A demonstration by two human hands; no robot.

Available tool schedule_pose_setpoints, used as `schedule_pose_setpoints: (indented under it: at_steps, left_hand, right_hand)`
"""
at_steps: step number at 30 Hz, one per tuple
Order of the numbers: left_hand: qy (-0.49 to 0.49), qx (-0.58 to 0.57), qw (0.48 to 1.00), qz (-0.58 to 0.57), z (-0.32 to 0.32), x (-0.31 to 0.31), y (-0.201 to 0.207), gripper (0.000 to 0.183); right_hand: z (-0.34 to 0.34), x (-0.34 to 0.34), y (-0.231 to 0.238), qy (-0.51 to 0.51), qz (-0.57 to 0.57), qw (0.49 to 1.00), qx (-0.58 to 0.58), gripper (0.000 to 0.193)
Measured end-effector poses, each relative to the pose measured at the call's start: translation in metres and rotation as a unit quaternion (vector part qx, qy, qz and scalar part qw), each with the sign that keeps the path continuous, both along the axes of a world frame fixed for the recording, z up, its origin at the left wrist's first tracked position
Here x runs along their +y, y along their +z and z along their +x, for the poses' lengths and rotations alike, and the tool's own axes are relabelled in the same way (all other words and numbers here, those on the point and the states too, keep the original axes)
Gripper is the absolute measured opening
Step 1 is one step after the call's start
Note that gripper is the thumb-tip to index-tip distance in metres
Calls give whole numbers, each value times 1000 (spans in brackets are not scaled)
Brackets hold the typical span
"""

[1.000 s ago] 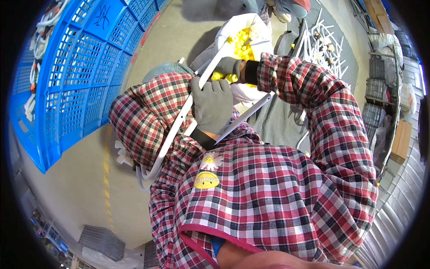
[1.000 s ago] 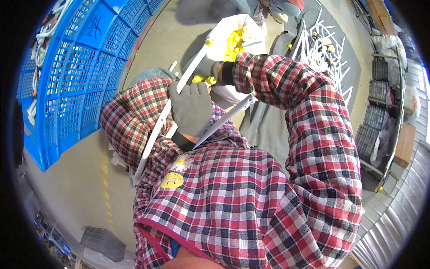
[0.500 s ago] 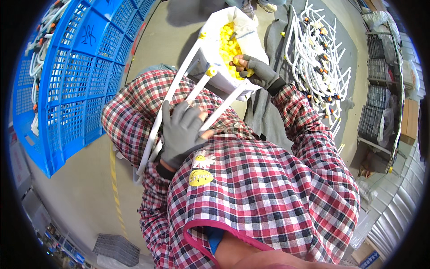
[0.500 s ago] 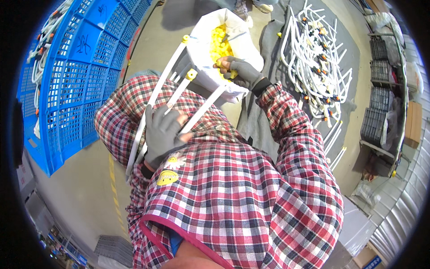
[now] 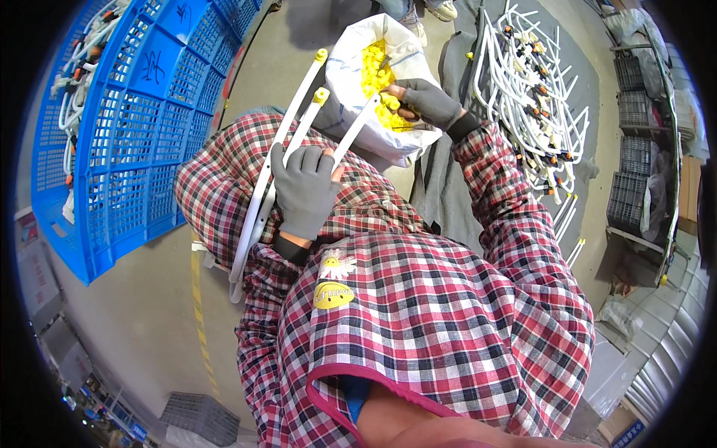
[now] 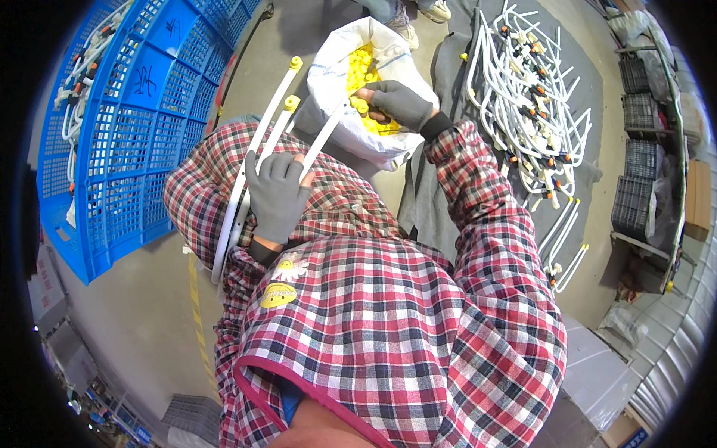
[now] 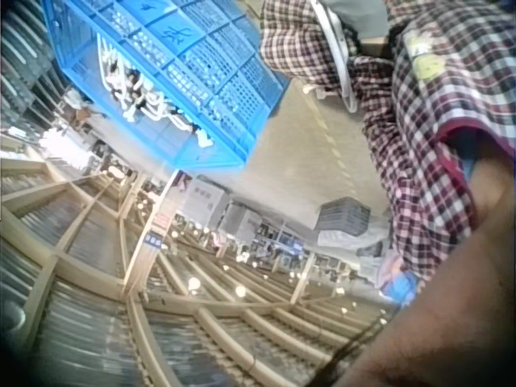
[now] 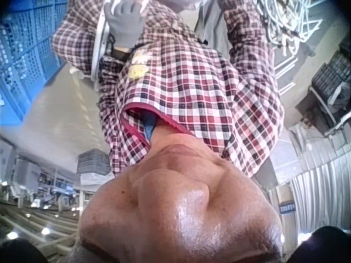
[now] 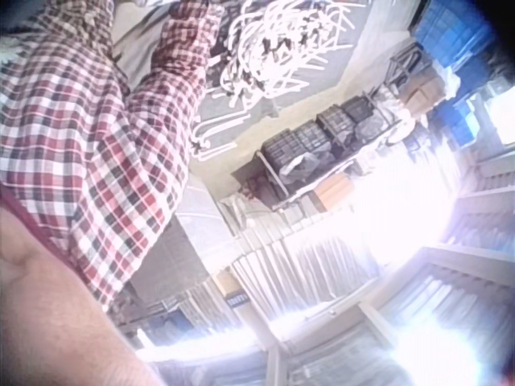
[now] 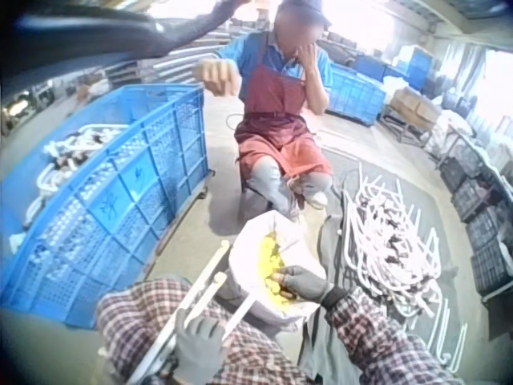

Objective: The person sits on the floor and repeatedly picks white plastic frames and yellow caps from a bag, then presses the caps onto the frame ends. Completed frames are placed into a blue crate. Another worker is visible nearby performing similar assembly.

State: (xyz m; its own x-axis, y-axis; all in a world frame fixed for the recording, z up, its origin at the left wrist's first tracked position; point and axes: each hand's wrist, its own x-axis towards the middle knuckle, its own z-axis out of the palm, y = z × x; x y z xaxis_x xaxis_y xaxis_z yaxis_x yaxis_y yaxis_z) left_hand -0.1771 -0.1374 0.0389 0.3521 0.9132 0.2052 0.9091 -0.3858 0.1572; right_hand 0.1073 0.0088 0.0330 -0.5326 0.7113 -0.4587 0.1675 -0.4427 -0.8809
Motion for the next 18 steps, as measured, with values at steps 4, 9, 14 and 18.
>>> schedule_pose_setpoints:
  at_steps: [4, 9, 14, 18]
  left_hand:
    - [-18, -15, 1000, 8, 0, 1, -2, 36]
    - [-24, -14, 999, 20, 4, 2, -6, 31]
    - [-16, -20, 998, 64, 16, 4, -8, 23]
    - [-20, -37, 994, 102, 28, 10, -6, 29]
  right_hand:
    - [-3, 24, -4, 42, 82, 990, -108, 43]
    - [-8, 35, -2, 160, 64, 981, -88, 54]
    - [-10, 20, 1, 128, 92, 971, -179, 65]
    - [-39, 49, -36, 44, 124, 988, -87, 68]
